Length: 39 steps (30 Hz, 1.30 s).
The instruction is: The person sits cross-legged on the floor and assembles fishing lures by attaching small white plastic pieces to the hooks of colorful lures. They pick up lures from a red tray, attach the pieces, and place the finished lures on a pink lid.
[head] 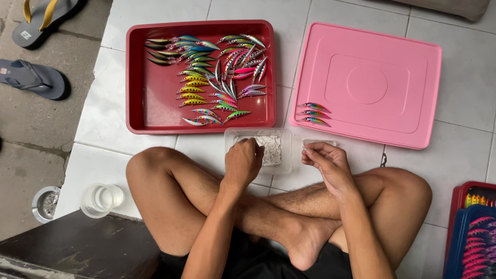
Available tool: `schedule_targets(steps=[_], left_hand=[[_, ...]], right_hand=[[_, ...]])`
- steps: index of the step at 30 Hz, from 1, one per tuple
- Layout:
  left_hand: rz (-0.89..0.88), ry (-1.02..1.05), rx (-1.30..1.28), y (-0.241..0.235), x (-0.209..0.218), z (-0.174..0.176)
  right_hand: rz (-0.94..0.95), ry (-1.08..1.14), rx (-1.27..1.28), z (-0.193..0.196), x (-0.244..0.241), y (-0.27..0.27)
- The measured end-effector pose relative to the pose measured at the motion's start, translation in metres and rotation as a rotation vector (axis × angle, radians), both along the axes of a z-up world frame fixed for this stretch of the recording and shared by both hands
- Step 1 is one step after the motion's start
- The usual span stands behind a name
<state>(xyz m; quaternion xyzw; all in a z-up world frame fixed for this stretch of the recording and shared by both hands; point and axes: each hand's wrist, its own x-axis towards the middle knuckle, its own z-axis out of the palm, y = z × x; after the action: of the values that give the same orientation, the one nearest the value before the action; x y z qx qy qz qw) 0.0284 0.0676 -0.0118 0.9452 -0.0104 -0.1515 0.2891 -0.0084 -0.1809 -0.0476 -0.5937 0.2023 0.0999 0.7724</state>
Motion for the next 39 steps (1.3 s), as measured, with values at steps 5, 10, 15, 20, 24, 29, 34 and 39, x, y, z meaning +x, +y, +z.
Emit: schedule_targets(steps=[5,10,15,20,24,29,34,39], left_hand=[[-0.047,0.128,0.070,-0.007,-0.005,-0.030],[-0.038,0.221,0.101,-0.004,-0.004,-0.027],[-0.076,0.129,0.051,-0.004,-0.002,-0.034],[0.019,0.057,-0.232,0.017,0.024,0.047],[0.110,-0.013,-0.128,0.055,0.079,0.064],[0.066,-0.203,0.131,0.107,0.144,-0.046],[0.100,-0.210,0.110,0.126,0.152,-0.106],[-0.005,-0.272,0.274,0.131,0.160,-0.130]], right_hand=[[0.001,0.003,0.008,0.000,0.000,0.000],[0.006,0.007,0.009,0.002,0.002,0.000],[0.009,0.004,0.012,0.007,0.003,0.002],[0.013,-0.006,-0.004,0.003,0.003,-0.003],[0.002,-0.012,0.012,0.001,0.005,-0.004],[0.010,-0.012,0.022,0.002,0.009,-0.004],[0.014,0.012,0.004,-0.001,0.007,-0.006],[0.020,0.002,-0.002,-0.010,0.009,-0.007]])
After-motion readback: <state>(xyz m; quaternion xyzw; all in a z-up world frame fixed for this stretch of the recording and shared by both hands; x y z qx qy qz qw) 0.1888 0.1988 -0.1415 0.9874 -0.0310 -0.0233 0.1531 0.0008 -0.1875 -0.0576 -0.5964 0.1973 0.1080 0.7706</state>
